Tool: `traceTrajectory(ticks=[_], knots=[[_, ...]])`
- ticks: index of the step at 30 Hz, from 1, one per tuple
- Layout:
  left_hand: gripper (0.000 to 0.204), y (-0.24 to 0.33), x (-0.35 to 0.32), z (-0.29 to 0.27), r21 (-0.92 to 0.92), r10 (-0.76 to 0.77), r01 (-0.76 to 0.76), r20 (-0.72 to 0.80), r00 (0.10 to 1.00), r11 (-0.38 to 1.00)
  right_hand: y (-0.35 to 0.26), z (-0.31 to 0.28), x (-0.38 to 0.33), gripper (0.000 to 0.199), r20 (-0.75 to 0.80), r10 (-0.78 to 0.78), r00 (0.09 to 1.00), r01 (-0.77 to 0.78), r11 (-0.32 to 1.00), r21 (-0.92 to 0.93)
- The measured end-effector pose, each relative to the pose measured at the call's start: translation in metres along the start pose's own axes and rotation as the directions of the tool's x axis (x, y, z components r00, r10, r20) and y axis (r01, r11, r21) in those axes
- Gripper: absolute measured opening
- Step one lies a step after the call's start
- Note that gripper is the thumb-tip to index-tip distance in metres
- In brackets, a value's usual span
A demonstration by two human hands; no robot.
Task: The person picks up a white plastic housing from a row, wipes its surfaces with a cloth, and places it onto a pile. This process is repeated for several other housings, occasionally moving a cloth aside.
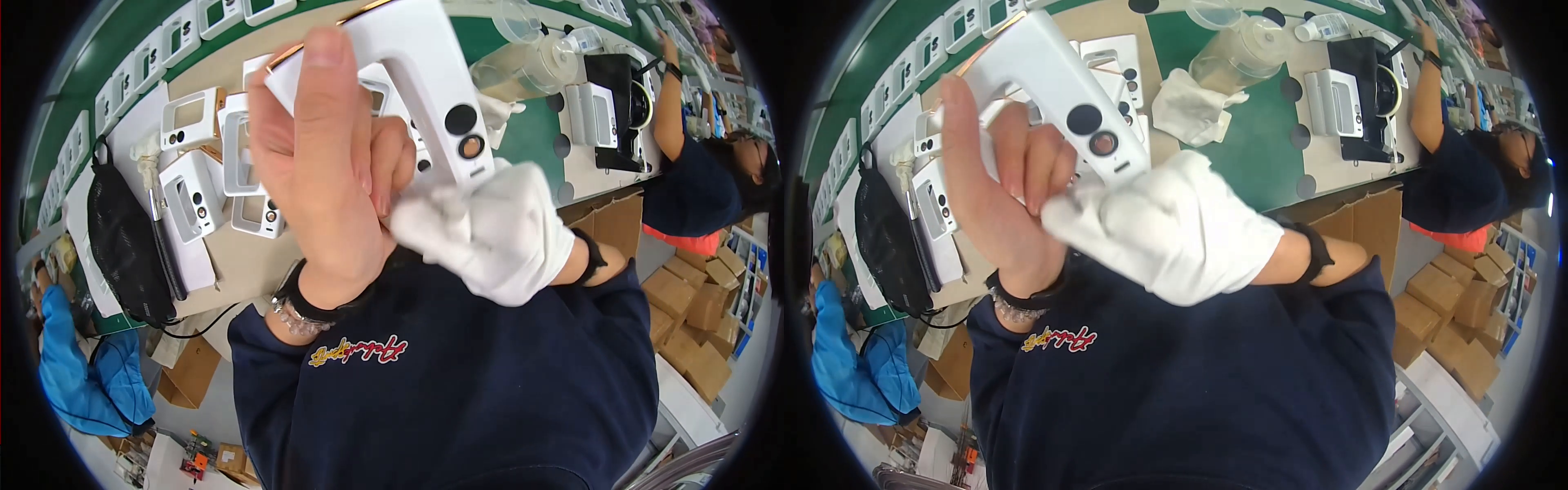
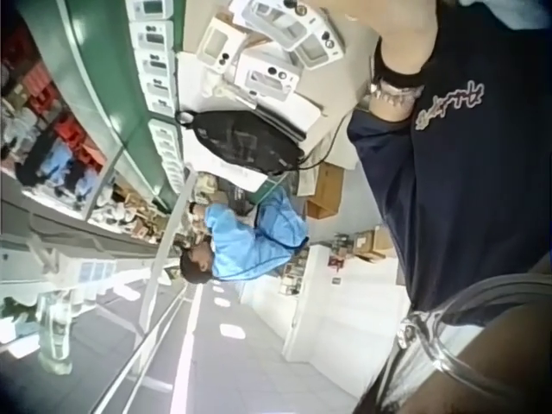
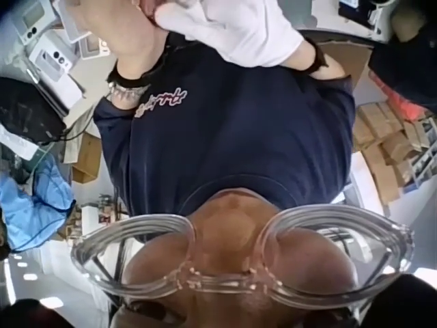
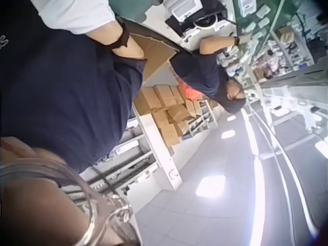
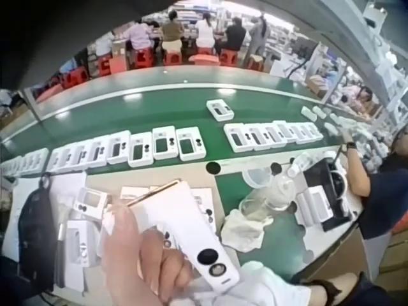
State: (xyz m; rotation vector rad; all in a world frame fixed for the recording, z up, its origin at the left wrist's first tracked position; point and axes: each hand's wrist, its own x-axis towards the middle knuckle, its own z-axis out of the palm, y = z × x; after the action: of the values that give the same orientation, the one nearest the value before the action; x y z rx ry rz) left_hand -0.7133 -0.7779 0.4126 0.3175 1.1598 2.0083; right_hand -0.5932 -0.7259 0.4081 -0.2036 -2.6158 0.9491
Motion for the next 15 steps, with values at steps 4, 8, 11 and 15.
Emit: traceTrajectory(ticks=[4,8,11,15], knots=[[0.033,-0.001,0.001,-0.01,-0.299,-0.177,0.189,0.066,0.982,0.935,0.018,-0.007,-0.001,0.015,0.045,-0.127,0.991,0.115,0.971,0.212],[0.029,0.003,0.0,-0.008,-0.336,-0.159,0.136,-0.04,0.986,0.932,0.003,-0.028,-0.002,0.022,-0.054,-0.184,0.981,0.176,0.976,-0.124],[0.032,0.006,0.001,-0.007,-0.248,-0.149,0.156,0.049,0.988,0.956,0.009,-0.022,0.005,0.027,-0.181,-0.189,0.965,0.157,0.972,-0.176],[0.036,0.005,-0.009,-0.006,-0.238,-0.199,0.187,-0.026,0.98,0.953,0.021,-0.023,0.005,0.03,-0.464,-0.077,0.882,-0.024,0.978,-0.207]])
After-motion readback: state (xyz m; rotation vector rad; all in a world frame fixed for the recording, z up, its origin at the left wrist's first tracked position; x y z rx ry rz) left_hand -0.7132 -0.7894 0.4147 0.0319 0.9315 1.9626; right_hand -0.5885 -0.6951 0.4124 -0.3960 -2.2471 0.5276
